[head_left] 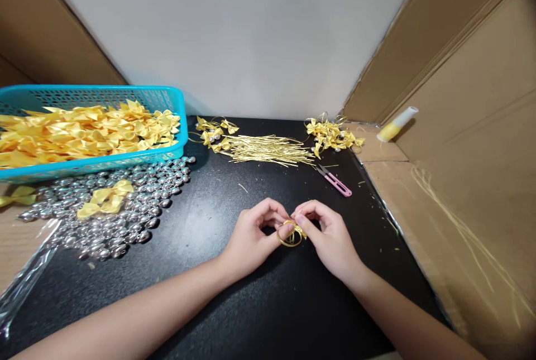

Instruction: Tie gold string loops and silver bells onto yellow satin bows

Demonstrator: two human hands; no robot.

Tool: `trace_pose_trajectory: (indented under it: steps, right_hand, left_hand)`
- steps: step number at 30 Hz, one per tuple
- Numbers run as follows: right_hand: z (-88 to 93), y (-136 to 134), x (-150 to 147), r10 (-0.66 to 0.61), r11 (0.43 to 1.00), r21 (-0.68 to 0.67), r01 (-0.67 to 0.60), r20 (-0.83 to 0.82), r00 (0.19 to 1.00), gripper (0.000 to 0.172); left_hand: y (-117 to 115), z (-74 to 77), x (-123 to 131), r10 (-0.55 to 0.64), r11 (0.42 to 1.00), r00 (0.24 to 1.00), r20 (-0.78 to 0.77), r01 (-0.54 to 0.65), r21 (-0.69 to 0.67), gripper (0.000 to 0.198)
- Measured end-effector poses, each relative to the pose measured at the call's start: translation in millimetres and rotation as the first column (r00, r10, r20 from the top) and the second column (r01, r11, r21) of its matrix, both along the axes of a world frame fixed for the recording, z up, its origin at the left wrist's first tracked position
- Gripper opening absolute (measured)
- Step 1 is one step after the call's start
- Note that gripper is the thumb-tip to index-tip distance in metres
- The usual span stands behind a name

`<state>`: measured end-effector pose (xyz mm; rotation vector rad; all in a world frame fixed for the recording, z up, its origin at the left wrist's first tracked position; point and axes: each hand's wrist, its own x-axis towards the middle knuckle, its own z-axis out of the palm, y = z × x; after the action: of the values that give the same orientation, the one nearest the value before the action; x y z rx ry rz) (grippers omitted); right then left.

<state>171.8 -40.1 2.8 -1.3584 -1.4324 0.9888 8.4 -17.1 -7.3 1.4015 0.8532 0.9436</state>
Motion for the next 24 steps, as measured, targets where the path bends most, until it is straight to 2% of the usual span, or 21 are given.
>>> trace_pose_trajectory:
  steps: [6, 9, 10, 11, 14, 16, 24]
  right_hand:
    - [-3.6, 0.4, 1.3, 0.019, 0.999, 0.037, -0.02, 0.028, 0.999, 0.011]
    - [-0.7, -1.7, 2.3, -0.06, 0.992, 0.117, 0.052, 0.068, 0.996, 0.003]
    - [1.6, -3.1, 2.4, -0.081, 0.983, 0.17, 0.061, 0.11, 0.991, 0.006]
    - [4.2, -4.9, 2.3, -0.083, 0.972, 0.233, 0.042, 0.17, 0.982, 0.009]
    - [11.5, -10.2, 0.7, -0.04, 0.919, 0.377, -0.119, 0.388, 0.921, 0.013]
    - [13.5, -12.6, -1.1, -0.064, 0.902, 0.404, -0.15, 0.47, 0.88, 0.014]
    - [9.5, -14.0, -8.6, -0.204, 0.904, 0.421, -0.073, 0.577, 0.791, 0.019]
  left_hand:
    - [0.2, -2.6, -0.5, -0.003, 0.999, 1.0, 0.003, 0.003, -0.032, 0.017]
    - [1.1, -5.1, -1.2, 0.017, 0.998, 1.0, 0.013, -0.016, -0.057, 0.018]
    - [1.4, -5.5, -1.3, 0.028, 0.998, 0.999, 0.02, -0.027, -0.063, 0.019]
    - [1.6, -5.5, -1.3, 0.037, 0.997, 0.999, 0.027, -0.035, -0.066, 0.019]
    - [1.9, -4.7, -1.0, 0.051, 0.997, 0.997, 0.052, -0.047, -0.066, 0.022]
    - [1.8, -4.0, -0.8, 0.06, 0.996, 0.996, 0.06, -0.056, -0.071, 0.022]
    - [1.5, -3.5, -0.6, 0.084, 0.996, 0.996, 0.036, -0.083, -0.034, 0.021]
